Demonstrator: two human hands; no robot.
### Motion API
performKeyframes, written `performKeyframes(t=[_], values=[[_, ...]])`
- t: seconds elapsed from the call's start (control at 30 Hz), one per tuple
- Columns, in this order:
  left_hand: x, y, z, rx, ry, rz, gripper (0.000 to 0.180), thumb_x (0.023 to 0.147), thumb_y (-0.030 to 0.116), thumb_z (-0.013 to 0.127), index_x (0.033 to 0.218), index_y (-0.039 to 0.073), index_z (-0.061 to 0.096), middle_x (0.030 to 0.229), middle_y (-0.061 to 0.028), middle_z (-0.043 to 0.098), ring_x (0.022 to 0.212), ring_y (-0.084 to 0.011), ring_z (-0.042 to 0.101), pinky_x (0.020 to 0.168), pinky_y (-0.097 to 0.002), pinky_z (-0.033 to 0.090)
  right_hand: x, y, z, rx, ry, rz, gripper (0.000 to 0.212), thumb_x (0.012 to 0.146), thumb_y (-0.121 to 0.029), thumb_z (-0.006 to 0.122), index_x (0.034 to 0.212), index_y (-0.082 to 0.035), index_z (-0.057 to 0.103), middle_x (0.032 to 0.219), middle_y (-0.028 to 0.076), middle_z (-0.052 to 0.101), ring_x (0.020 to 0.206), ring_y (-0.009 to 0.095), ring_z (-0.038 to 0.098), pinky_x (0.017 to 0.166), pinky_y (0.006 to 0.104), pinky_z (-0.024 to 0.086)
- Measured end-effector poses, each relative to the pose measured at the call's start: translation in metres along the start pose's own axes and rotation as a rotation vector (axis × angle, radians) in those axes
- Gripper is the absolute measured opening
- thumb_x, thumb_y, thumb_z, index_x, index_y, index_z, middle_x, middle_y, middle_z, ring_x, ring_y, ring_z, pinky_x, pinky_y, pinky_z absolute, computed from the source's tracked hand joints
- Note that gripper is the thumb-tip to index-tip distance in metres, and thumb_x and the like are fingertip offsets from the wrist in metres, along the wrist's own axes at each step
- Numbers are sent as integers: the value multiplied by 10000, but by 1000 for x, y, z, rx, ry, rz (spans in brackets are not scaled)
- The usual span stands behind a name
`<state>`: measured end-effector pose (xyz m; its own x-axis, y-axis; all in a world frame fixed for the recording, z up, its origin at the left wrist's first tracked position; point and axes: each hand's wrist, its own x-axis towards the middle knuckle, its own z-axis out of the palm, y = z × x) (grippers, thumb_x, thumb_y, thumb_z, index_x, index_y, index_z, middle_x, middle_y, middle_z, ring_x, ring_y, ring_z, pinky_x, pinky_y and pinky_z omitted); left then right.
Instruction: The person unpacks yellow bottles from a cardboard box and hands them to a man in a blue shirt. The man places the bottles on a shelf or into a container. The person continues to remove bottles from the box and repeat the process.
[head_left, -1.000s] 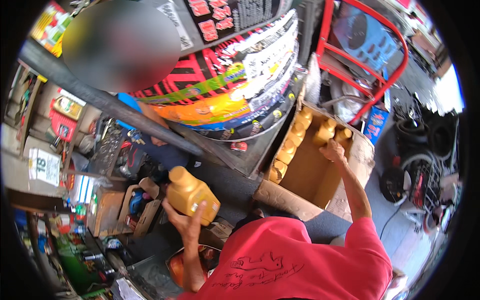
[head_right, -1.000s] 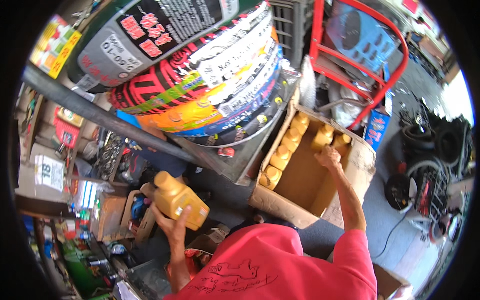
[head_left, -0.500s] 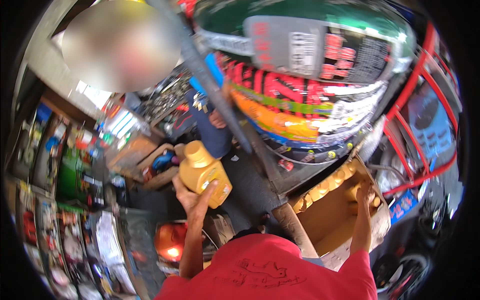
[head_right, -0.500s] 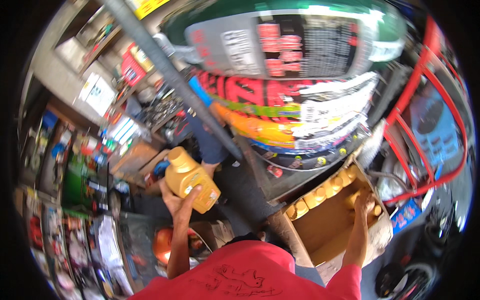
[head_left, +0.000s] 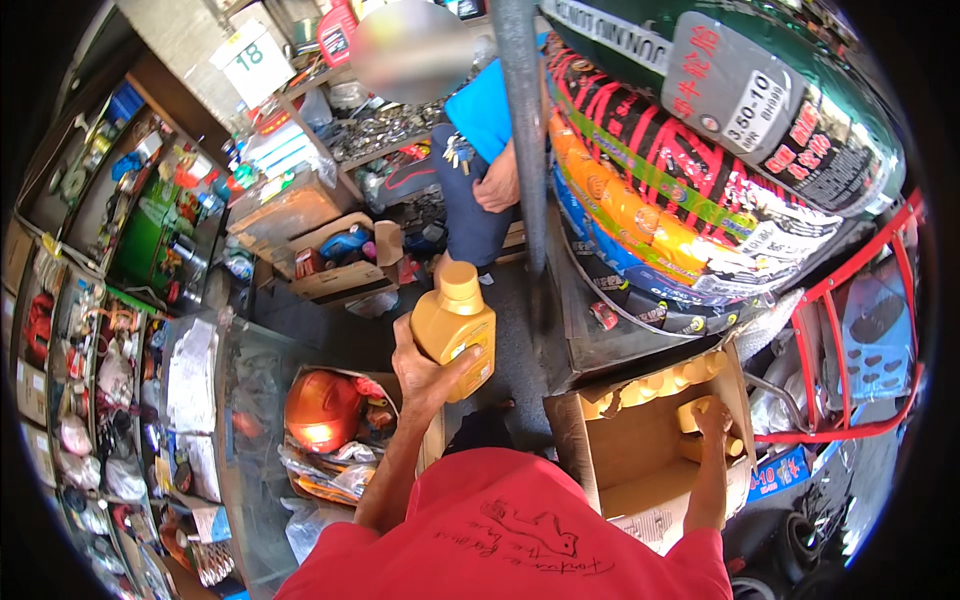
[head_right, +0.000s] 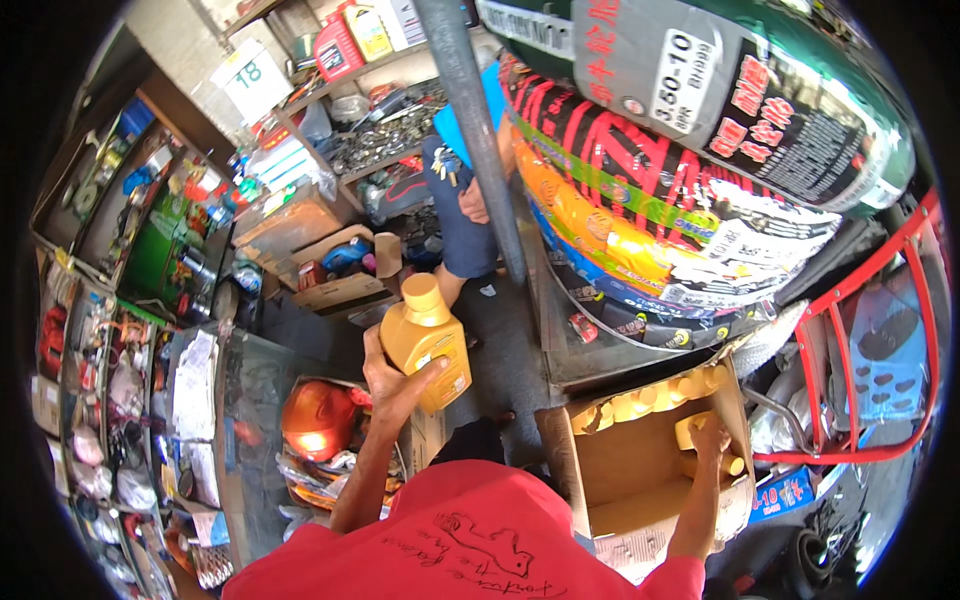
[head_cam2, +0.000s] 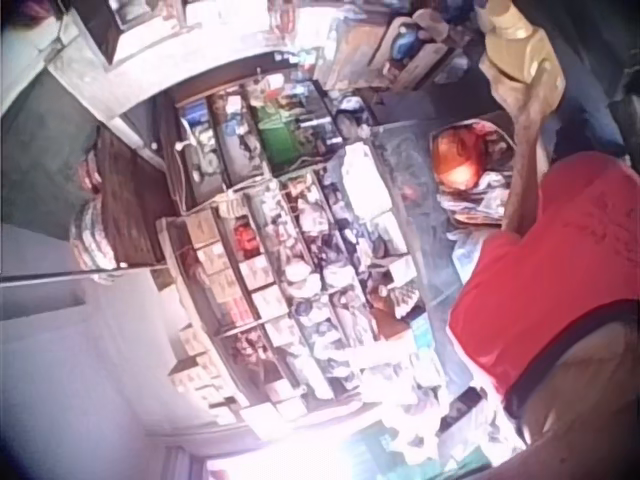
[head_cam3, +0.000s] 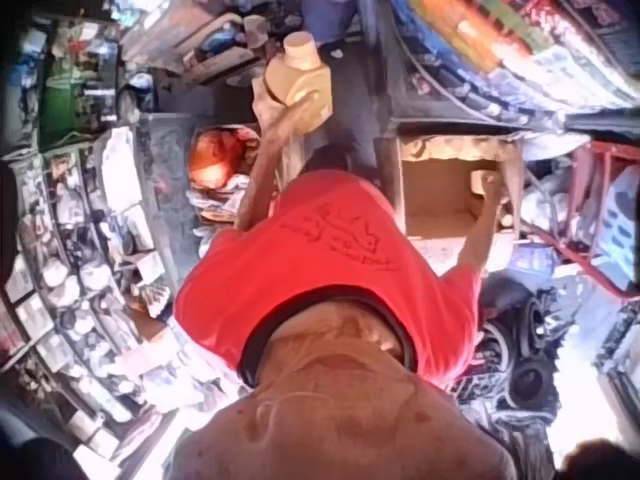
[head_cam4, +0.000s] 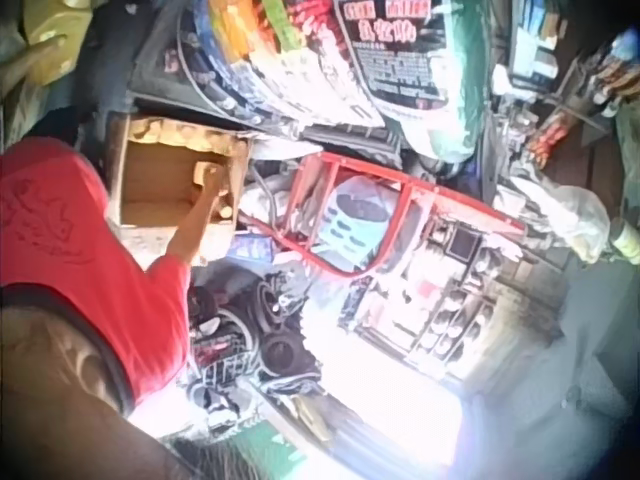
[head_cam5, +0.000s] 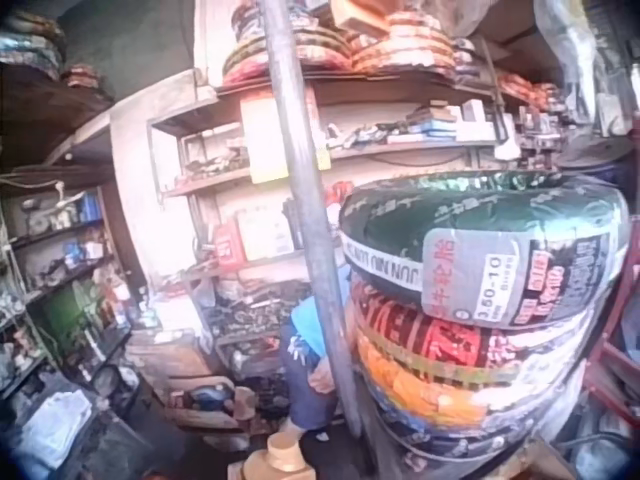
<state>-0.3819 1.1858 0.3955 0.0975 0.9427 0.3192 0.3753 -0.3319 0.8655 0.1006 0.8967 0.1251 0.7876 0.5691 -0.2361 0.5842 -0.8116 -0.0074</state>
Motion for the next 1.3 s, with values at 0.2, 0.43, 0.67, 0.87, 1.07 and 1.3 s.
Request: performKeyframes(t=[0.2, 0.43, 0.67, 0.87, 1.07, 1.3], values=[[31, -11, 3, -106, -22, 25, 797, 624, 140, 924, 1261, 19, 460, 1128, -143, 657, 1008, -223, 664, 905, -377, 546, -35, -65, 6, -133, -14, 6, 472, 763, -405, 763, 1051, -72, 595, 951, 155, 724, 890, 313, 720, 783, 420, 572], [95, -13, 22, -295, -113, 92, 780, 637, 137, 916, 1255, 18, 455, 1140, -154, 642, 1025, -230, 650, 916, -390, 532, -97, -93, 0, -61, -41, 83, 446, 789, -429, 732, 1006, -62, 601, 906, 198, 720, 855, 362, 715, 766, 459, 554], [151, -16, 45, -376, -189, 163, 765, 648, 128, 910, 1242, 14, 441, 1114, -147, 614, 999, -231, 619, 890, -411, 517, -139, -145, 6, 84, -140, 257, 481, 754, -422, 760, 1007, -38, 621, 894, 199, 719, 896, 354, 703, 814, 466, 533], [189, -15, 64, -456, -287, 178, 753, 657, 107, 905, 1239, 24, 436, 1124, -138, 601, 1023, -230, 600, 893, -410, 507, -160, -164, 17, 175, -111, 386, 527, 728, -406, 772, 1062, -47, 581, 957, 208, 703, 972, 375, 673, 869, 486, 505], [226, -24, 100, -474, -259, 153, 770, 647, 107, 910, 1264, 7, 460, 1144, -139, 600, 1013, -226, 600, 891, -391, 516, -160, -190, 16, 204, -51, 460, 459, 741, -353, 775, 1047, -51, 616, 937, 180, 725, 927, 340, 707, 851, 445, 527], [263, -38, 152, -344, -137, 336, 763, 634, 188, 941, 1217, 11, 481, 1134, -143, 594, 1037, -286, 571, 934, -422, 470, -164, -213, 14, 311, 100, 530, 388, 721, -332, 783, 969, -62, 654, 907, 160, 718, 891, 324, 717, 781, 435, 558]])
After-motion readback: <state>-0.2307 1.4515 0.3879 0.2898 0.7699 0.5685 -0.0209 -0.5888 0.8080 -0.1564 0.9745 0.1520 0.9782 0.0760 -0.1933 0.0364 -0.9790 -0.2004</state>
